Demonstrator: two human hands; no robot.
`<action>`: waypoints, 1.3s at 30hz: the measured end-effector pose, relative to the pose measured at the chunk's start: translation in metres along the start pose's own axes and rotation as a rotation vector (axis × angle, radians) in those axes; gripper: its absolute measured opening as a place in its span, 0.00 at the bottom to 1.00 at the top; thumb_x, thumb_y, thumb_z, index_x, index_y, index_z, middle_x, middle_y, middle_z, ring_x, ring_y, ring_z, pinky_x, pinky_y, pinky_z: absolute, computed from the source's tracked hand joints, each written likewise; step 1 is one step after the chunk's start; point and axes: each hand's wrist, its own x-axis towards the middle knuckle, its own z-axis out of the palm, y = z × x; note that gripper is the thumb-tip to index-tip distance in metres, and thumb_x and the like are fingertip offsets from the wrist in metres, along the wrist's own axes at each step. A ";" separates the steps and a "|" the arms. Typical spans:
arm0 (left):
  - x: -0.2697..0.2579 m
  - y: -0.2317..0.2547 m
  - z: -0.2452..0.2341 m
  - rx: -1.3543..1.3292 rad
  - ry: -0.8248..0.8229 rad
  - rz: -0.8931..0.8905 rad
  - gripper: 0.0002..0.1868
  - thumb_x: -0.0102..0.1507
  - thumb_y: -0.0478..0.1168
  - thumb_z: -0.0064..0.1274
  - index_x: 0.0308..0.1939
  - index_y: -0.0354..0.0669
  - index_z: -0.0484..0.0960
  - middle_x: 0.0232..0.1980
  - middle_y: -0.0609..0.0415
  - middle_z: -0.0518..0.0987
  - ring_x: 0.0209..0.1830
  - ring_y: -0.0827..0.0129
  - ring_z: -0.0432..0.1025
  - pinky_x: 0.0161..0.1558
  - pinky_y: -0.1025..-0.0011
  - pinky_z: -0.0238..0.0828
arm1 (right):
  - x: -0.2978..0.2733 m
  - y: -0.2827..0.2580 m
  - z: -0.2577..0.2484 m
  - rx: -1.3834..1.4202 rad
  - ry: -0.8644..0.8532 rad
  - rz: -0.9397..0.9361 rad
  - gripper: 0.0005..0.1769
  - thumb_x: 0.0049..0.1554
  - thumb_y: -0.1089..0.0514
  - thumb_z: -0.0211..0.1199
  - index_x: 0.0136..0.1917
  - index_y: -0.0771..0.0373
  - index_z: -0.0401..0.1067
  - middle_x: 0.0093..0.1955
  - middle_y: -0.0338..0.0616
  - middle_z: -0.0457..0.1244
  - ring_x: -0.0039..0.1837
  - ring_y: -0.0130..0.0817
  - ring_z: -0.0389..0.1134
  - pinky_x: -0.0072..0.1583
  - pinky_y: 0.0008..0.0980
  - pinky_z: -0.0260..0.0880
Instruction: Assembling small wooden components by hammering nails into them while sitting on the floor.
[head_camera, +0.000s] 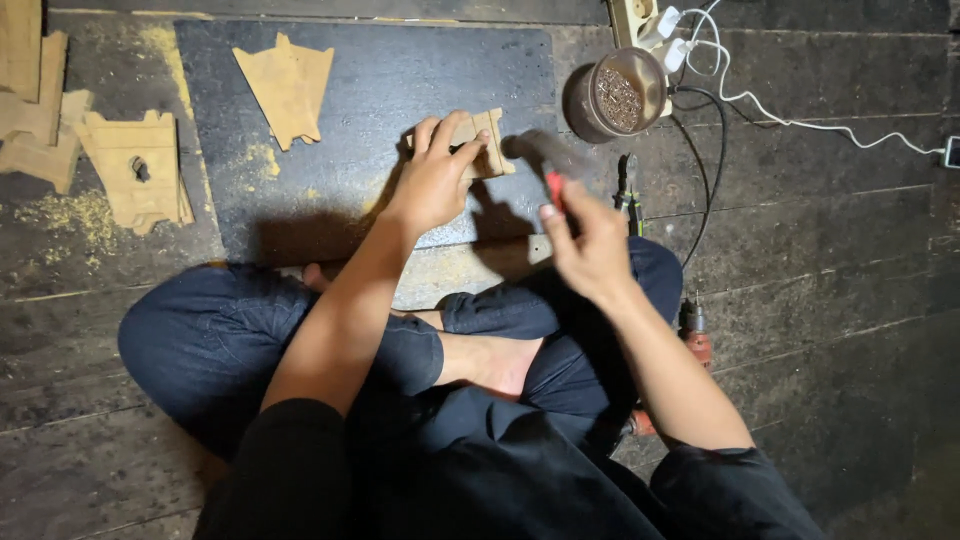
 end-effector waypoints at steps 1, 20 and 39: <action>0.000 -0.001 0.001 -0.005 0.001 -0.004 0.31 0.62 0.34 0.58 0.71 0.49 0.73 0.76 0.49 0.55 0.73 0.42 0.47 0.48 0.42 0.82 | -0.003 0.009 0.008 -0.002 -0.006 0.000 0.08 0.64 0.58 0.61 0.53 0.64 0.76 0.41 0.56 0.68 0.47 0.58 0.73 0.49 0.46 0.71; -0.006 0.009 -0.011 -0.016 0.062 0.059 0.31 0.59 0.28 0.55 0.69 0.41 0.75 0.72 0.39 0.60 0.71 0.38 0.50 0.48 0.43 0.82 | -0.022 0.039 0.041 -0.290 0.068 -0.097 0.08 0.64 0.52 0.61 0.50 0.56 0.76 0.38 0.47 0.67 0.43 0.52 0.73 0.43 0.43 0.72; -0.004 0.001 0.003 -0.027 0.098 0.068 0.27 0.63 0.30 0.49 0.68 0.46 0.76 0.74 0.45 0.60 0.71 0.40 0.51 0.44 0.39 0.81 | -0.020 0.039 0.041 -0.266 0.033 -0.121 0.14 0.64 0.55 0.60 0.58 0.62 0.78 0.41 0.57 0.70 0.45 0.57 0.74 0.43 0.49 0.73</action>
